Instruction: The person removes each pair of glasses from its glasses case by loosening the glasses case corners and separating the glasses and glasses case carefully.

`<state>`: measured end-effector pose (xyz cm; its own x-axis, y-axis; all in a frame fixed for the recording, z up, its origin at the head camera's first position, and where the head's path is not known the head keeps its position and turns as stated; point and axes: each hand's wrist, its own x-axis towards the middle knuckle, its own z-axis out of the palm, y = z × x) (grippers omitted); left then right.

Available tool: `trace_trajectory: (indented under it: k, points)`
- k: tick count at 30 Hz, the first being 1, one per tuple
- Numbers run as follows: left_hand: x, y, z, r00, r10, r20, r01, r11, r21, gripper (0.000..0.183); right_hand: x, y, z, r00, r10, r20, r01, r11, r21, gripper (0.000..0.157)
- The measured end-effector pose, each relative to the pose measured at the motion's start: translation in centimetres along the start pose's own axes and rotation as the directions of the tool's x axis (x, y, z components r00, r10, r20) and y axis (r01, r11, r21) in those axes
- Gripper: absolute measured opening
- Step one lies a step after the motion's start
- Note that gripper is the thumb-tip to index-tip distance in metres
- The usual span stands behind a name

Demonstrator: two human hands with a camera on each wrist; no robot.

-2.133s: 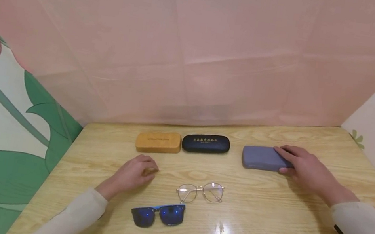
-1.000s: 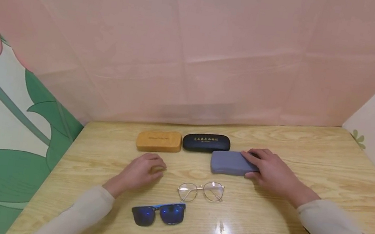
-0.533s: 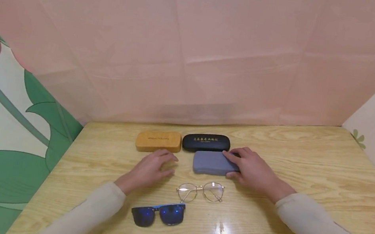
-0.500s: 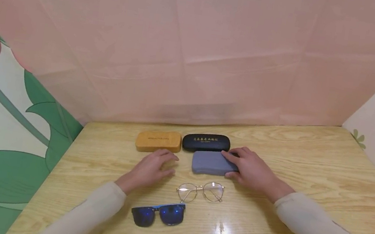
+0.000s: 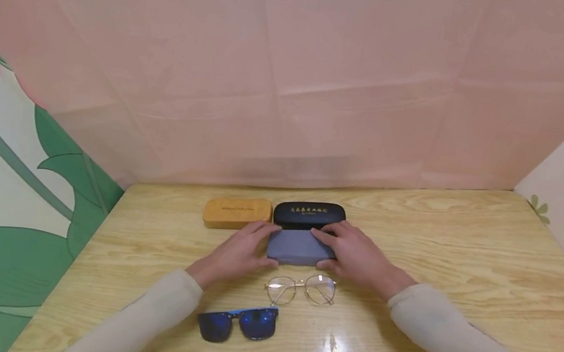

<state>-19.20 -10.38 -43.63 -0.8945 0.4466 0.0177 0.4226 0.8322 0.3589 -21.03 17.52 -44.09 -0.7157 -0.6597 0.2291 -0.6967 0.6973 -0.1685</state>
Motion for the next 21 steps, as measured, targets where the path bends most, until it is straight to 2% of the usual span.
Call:
trace_trajectory:
  k: [7, 16, 21]
  points:
    - [0.64, 0.25, 0.25, 0.999, 0.033, 0.012, -0.033, 0.999, 0.008, 0.070, 0.61, -0.42, 0.00, 0.999, 0.005, 0.035, -0.006, 1.000, 0.025, 0.072]
    - [1.01, 0.24, 0.34, 0.999, 0.036, 0.022, -0.037, 0.999, 0.010, 0.068, 0.05, 0.28, -0.23, 0.996, 0.069, 0.065, -0.075, 0.993, 0.092, 0.078]
    - [1.03, 0.12, 0.30, 0.999, 0.021, 0.026, -0.021, 1.000, -0.010, 0.070, 0.11, 0.36, -0.21, 0.991, 0.096, 0.092, -0.104, 0.990, 0.090, 0.079]
